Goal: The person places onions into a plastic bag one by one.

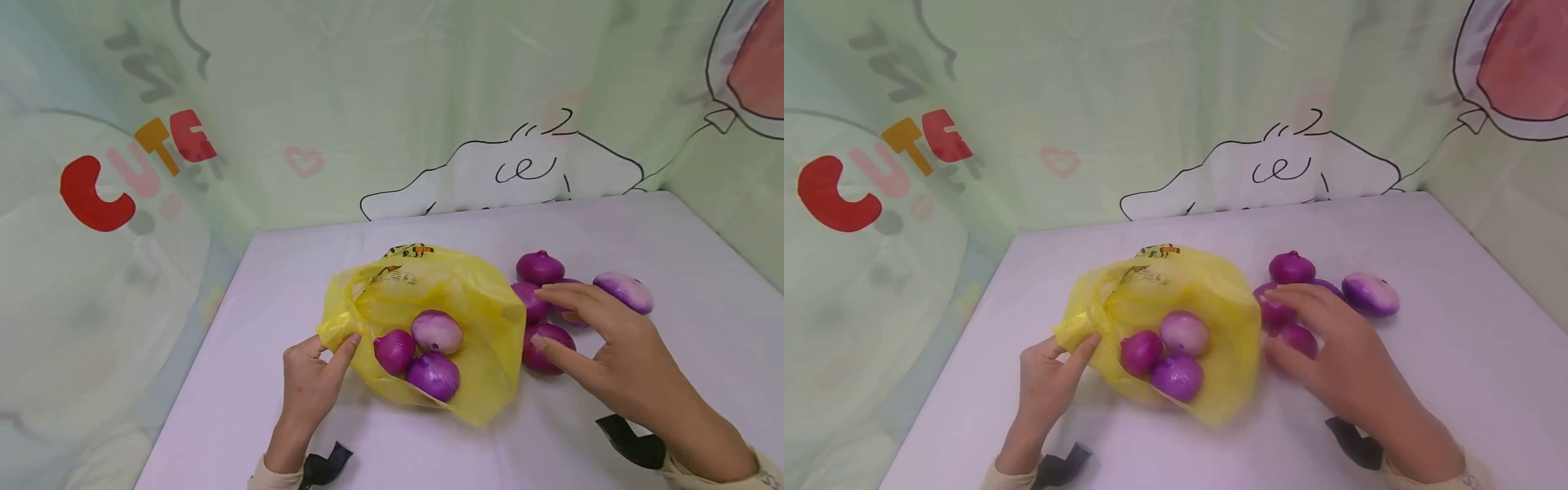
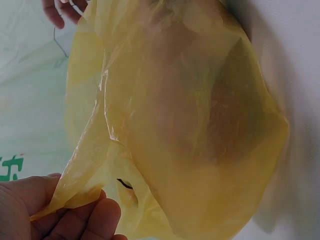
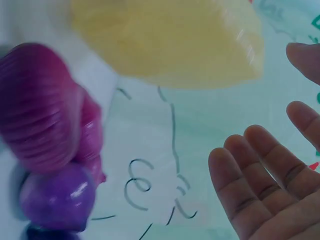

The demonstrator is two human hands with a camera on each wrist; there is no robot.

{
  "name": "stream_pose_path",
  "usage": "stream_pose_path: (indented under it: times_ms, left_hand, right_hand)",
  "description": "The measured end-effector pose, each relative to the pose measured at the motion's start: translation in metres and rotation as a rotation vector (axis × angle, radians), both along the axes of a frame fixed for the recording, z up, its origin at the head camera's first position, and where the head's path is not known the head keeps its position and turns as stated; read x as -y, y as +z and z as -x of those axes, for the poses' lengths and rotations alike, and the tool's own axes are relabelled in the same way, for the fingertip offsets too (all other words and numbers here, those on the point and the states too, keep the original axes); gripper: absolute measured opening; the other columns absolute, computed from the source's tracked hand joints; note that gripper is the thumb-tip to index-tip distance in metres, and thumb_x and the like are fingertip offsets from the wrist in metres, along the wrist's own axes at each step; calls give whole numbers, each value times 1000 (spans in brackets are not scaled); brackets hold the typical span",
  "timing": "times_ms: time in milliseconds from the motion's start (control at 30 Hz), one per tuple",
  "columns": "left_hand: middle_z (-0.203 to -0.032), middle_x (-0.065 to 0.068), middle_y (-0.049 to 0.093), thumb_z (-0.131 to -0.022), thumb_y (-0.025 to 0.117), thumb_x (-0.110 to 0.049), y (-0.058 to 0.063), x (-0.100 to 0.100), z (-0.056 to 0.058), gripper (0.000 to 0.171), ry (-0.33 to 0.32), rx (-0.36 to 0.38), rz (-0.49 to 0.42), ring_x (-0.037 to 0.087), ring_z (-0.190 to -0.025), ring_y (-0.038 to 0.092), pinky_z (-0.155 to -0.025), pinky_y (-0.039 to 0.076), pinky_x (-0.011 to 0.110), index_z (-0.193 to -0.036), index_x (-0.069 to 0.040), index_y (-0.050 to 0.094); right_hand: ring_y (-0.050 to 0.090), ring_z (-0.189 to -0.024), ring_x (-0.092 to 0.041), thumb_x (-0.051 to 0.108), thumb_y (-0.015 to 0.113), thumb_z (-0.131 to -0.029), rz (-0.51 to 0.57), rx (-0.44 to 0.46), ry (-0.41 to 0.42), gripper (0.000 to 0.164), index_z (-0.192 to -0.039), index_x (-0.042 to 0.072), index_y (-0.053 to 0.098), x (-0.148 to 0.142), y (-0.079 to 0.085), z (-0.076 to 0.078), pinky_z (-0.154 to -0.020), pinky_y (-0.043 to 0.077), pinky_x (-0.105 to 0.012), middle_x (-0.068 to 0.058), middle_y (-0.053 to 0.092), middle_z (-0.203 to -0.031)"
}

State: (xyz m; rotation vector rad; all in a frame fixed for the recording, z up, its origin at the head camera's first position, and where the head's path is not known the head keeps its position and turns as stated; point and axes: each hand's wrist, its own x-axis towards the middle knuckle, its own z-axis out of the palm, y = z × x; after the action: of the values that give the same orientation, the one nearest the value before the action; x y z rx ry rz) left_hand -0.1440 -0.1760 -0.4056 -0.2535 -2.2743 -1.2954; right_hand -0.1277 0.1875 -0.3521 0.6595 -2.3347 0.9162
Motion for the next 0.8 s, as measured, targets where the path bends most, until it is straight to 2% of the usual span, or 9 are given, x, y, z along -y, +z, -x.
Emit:
stream_pose_path:
  times_ms: [67,167,233,300,400,567,800]
  left_hand:
    - [-89,0,80,-86,86,-8,0,0,0,9,0,-3,1,11,-81,72,-65,55,27,-93,-4,82]
    - [-88,-1,80,-86,86,-8,-1,1,0,8,2,-4,1,10,-82,72,-66,55,27,-92,-4,82]
    - [-88,-1,80,-86,86,-8,-1,1,0,8,1,-2,-1,10,-81,72,-66,55,27,-92,-4,82]
    - [-87,-1,80,-86,86,-8,0,0,0,8,0,-3,-3,10,-80,71,-65,55,27,-92,-4,82]
    - [-87,-1,80,-86,85,-8,0,0,0,8,-2,-2,-6,10,-78,70,-64,54,28,-92,-4,82]
    - [-89,-1,80,-86,86,-8,0,0,-1,8,-3,5,-7,10,-78,70,-64,54,28,-93,-4,82]
    - [-89,-1,80,-86,85,-8,0,0,0,8,-4,7,-11,11,-80,71,-67,55,26,-93,-4,82]
  right_hand:
    - [53,-116,9,-5,93,-62,-9,16,-29,70,-127,8,72,-5,-7,1,-96,35,1,-8,70,-126]
    - [58,-115,-9,0,93,-66,-65,77,-86,68,-129,9,70,-15,-21,4,-93,33,1,-12,70,-127]
    - [59,-115,-24,5,92,-70,-114,144,-122,66,-131,8,68,-20,-29,6,-99,46,-14,-16,68,-128]
    - [59,-114,-36,9,92,-74,-154,209,-145,65,-133,8,66,-25,-37,7,-98,53,-36,-18,66,-129]
    - [59,-117,-42,12,91,-77,-184,283,-152,64,-135,7,64,-28,-46,10,-89,49,-67,-20,63,-131]
    - [57,-119,-45,14,91,-77,-212,340,-137,65,-135,5,64,-29,-60,15,-93,48,-69,-23,62,-132]
    - [56,-120,-47,18,90,-80,-235,443,-116,61,-134,2,65,-24,-64,20,-97,47,-70,-26,60,-132]
